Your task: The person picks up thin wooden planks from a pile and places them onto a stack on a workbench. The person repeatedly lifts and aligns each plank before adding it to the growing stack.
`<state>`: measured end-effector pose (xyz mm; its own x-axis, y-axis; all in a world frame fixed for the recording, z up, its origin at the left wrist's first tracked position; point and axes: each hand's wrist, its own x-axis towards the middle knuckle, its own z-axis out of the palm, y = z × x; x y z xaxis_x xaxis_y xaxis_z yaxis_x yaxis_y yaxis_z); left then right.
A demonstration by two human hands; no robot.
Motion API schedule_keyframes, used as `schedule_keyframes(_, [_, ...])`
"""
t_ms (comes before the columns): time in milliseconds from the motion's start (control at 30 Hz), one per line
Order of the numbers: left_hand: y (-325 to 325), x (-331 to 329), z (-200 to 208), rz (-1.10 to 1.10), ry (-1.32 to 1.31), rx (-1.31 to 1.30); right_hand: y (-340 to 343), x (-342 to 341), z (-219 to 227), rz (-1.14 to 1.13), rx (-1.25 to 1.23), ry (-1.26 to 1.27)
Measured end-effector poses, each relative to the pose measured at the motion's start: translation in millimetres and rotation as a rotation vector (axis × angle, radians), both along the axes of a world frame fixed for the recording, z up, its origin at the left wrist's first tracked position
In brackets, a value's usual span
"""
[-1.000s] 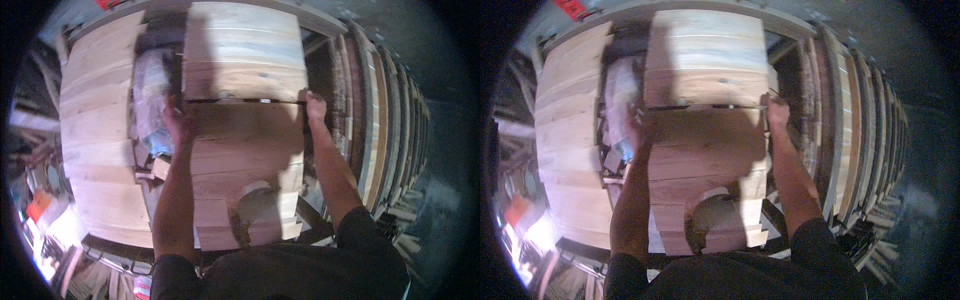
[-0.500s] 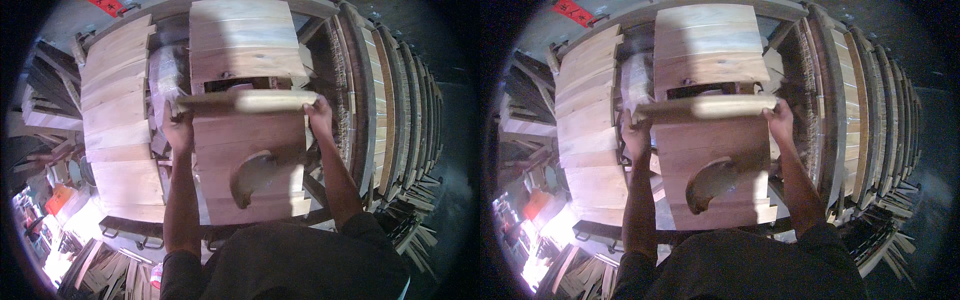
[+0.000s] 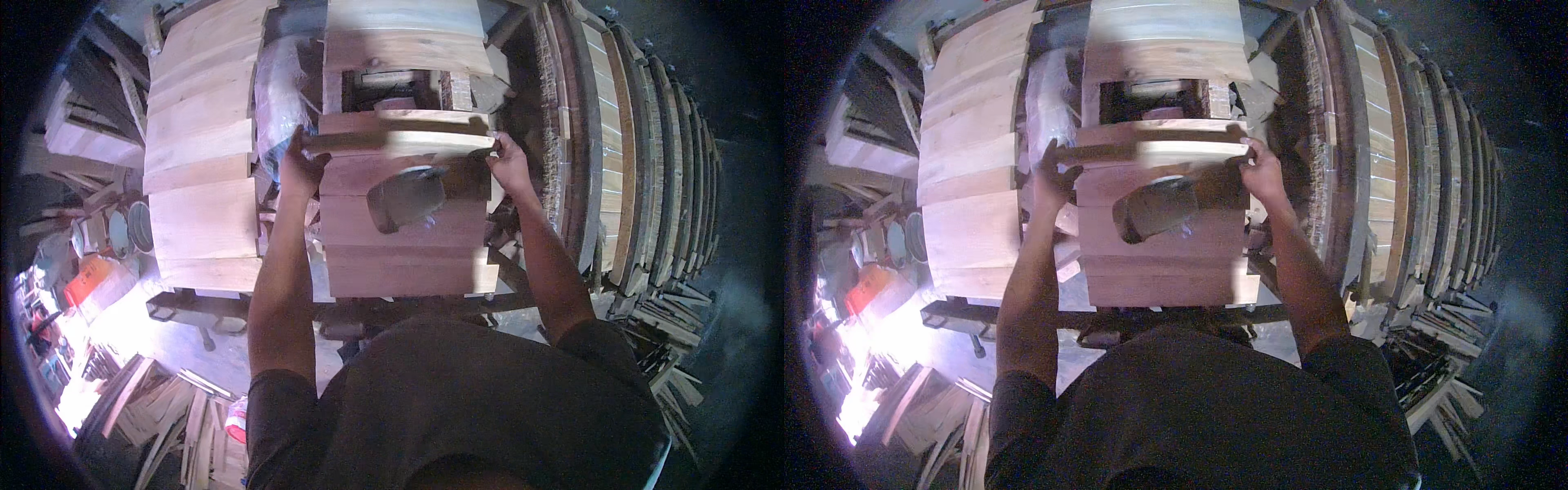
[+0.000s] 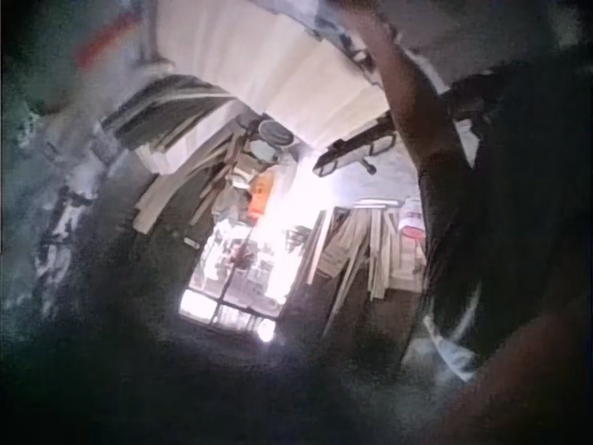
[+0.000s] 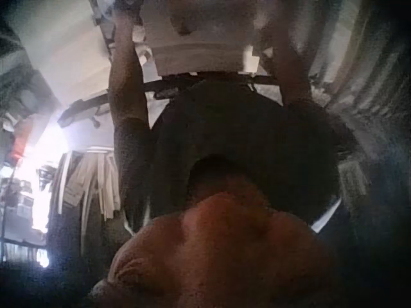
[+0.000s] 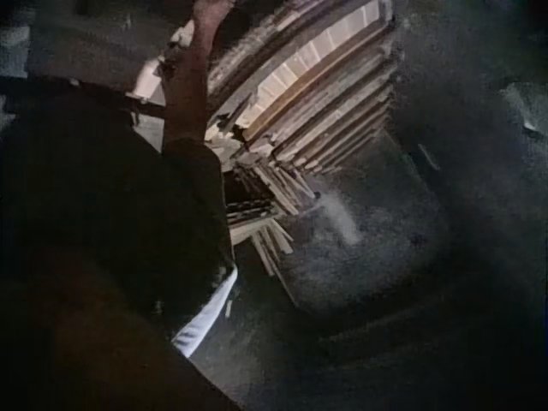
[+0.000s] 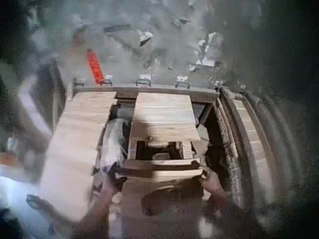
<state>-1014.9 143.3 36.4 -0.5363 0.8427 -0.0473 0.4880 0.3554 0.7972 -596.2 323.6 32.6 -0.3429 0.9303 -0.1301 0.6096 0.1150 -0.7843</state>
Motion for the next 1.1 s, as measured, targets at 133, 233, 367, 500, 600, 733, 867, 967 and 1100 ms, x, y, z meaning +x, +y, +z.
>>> schedule_keyframes(133, [-5.0,12.4,34.7,0.014,0.104,0.068,11.6,2.5,8.7,0.049,0.007,-0.121])
schedule_keyframes(233, [-36.6,51.5,75.2,-0.017,-0.221,0.103,9.5,-14.1,47.2,0.084,-0.050,-0.250])
schedule_keyframes(367, [-87.5,120.3,104.3,-0.198,-0.317,0.109,17.1,-16.8,35.6,0.117,-0.006,-0.323])
schedule_keyframes(500, [-95.6,157.3,114.3,-0.159,-0.193,0.061,11.9,-32.0,56.2,0.228,0.234,-0.479])
schedule_keyframes(600, [-95.3,162.2,108.1,-0.122,-0.072,0.096,7.9,-43.0,65.0,0.244,0.244,-0.424])
schedule_keyframes(733, [-79.8,160.4,82.6,-0.148,-0.009,0.244,22.3,-47.6,61.6,0.372,0.228,-0.465])
schedule_keyframes(867, [-85.5,159.3,96.1,-0.181,-0.002,0.234,11.3,-49.7,75.6,0.501,0.338,-0.665])
schedule_keyframes(967, [-108.2,163.4,118.4,-0.125,0.016,0.109,-6.1,-33.7,78.7,0.543,0.619,-0.420])
schedule_keyframes(1100, [-161.0,158.9,119.9,-0.022,0.077,0.053,-39.2,-12.4,66.8,0.626,0.776,-0.272])
